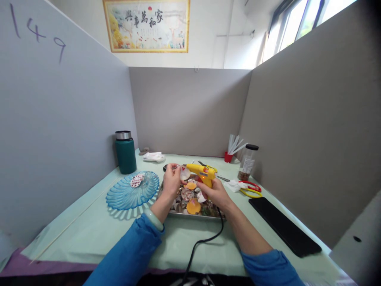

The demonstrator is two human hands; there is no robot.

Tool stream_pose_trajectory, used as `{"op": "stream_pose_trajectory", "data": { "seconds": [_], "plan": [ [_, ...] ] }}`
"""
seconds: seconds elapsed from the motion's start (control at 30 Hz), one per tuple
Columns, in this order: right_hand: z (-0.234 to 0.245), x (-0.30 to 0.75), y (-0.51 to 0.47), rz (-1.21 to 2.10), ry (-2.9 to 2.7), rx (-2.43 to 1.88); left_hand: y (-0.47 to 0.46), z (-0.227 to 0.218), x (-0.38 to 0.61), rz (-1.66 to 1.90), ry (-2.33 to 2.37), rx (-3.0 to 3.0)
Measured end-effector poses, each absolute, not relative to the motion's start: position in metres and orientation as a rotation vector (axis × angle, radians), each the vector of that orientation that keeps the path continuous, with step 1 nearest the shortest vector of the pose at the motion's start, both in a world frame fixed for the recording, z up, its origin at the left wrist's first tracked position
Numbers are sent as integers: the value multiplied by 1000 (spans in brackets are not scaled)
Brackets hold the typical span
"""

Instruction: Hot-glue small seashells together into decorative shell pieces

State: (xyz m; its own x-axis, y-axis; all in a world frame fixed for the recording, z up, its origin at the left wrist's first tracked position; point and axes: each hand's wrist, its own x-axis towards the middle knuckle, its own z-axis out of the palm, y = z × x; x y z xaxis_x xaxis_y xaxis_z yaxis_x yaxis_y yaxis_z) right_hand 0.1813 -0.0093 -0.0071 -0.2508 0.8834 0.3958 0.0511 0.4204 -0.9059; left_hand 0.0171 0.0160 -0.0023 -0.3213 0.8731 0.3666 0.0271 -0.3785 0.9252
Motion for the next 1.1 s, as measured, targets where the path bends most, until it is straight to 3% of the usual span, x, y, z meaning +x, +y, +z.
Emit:
{"op": "stream_pose_trajectory", "data": {
  "seconds": [0.27, 0.7, 1.1],
  "plan": [
    [-13, 181, -6, 841, -1719, -840, 18, -6, 17, 1756, 1223, 1336],
    [-9, 179, -13, 253, -1889, -974, 16, -2, 18, 1762, 1155, 1258],
    [-12, 176, -17, 43, -1981, -950, 14, -1, 18, 1756, 1194, 1281]
  ]
}}
